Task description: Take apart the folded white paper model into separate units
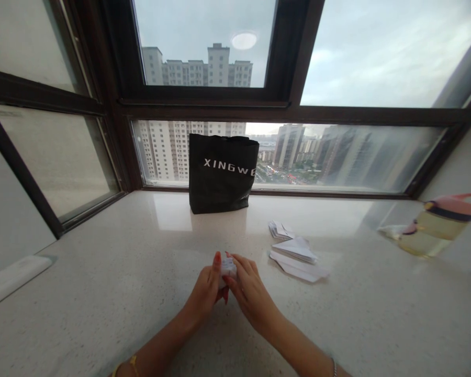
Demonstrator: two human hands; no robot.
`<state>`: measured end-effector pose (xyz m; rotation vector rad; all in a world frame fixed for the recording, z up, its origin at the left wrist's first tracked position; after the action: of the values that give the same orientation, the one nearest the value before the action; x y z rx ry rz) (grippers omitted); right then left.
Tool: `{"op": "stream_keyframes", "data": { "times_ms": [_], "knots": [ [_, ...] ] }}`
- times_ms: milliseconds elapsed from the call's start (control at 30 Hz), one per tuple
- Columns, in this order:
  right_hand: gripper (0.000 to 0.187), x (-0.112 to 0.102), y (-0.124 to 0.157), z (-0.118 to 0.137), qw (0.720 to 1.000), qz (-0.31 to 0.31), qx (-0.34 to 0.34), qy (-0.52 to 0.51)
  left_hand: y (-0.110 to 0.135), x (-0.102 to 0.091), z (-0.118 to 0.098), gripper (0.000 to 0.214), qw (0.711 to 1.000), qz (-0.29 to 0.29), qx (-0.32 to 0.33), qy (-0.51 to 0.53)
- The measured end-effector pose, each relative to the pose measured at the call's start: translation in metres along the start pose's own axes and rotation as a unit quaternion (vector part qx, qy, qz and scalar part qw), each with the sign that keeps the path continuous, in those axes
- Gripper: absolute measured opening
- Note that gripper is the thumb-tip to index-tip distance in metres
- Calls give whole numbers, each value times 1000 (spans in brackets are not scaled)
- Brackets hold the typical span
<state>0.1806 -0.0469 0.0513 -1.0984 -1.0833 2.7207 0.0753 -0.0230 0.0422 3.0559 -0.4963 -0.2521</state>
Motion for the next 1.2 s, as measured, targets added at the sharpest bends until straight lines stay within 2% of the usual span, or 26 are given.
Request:
{"op": "stream_keyframes", "data": {
  "times_ms": [133, 233, 333, 433, 533, 633, 767, 867, 933, 1000, 1100, 1200],
  "knots": [
    [28, -4, -2, -2, 999, 0, 38, -34, 2, 9, 1, 76, 997, 65, 37, -34],
    [26, -9, -4, -11, 992, -4, 97, -85, 0, 11, 3, 68, 992, 110, 51, -27],
    [31, -7, -4, -21, 968, 12, 167, -188, -3, 13, 8, 62, 991, 128, 37, -19],
    [33, -4, -4, -25, 941, 32, 197, -271, -4, 15, 10, 63, 991, 132, 23, -18],
    [32, -8, -6, -24, 946, 25, 197, -257, -2, 18, 8, 65, 990, 138, 11, -2],
    [30, -20, -8, -24, 953, 19, 200, -228, -1, 23, 8, 65, 985, 172, -10, 33],
    [32, -48, 6, -45, 933, 39, 260, -245, -7, 21, 15, 65, 976, 189, -53, 96],
    [35, -78, 34, -77, 932, 58, 307, -184, -14, 13, 19, 65, 981, 158, -53, 103],
    [31, -98, 56, -97, 941, 60, 319, -92, -17, 9, 20, 65, 983, 144, -43, 101],
    [24, -114, 73, -109, 946, 34, 321, 20, -18, 8, 19, 65, 985, 140, -34, 94],
    [24, -121, 85, -110, 948, 0, 289, 135, -17, 7, 17, 64, 989, 130, -20, 63],
    [21, -120, 79, -95, 941, -8, 227, 252, -17, 2, 16, 63, 995, 98, 12, 0]
  ]
}}
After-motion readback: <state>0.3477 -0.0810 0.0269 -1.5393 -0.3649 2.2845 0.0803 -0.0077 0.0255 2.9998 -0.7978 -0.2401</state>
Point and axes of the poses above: each hand's wrist, its own y-axis away from the middle knuckle, its own x-axis out of the palm, z = x × y, the point moved 5 cm from there along -y, towards the middle knuckle, and after that the axes turned 4 degrees about -x, right-handed, at the moved point
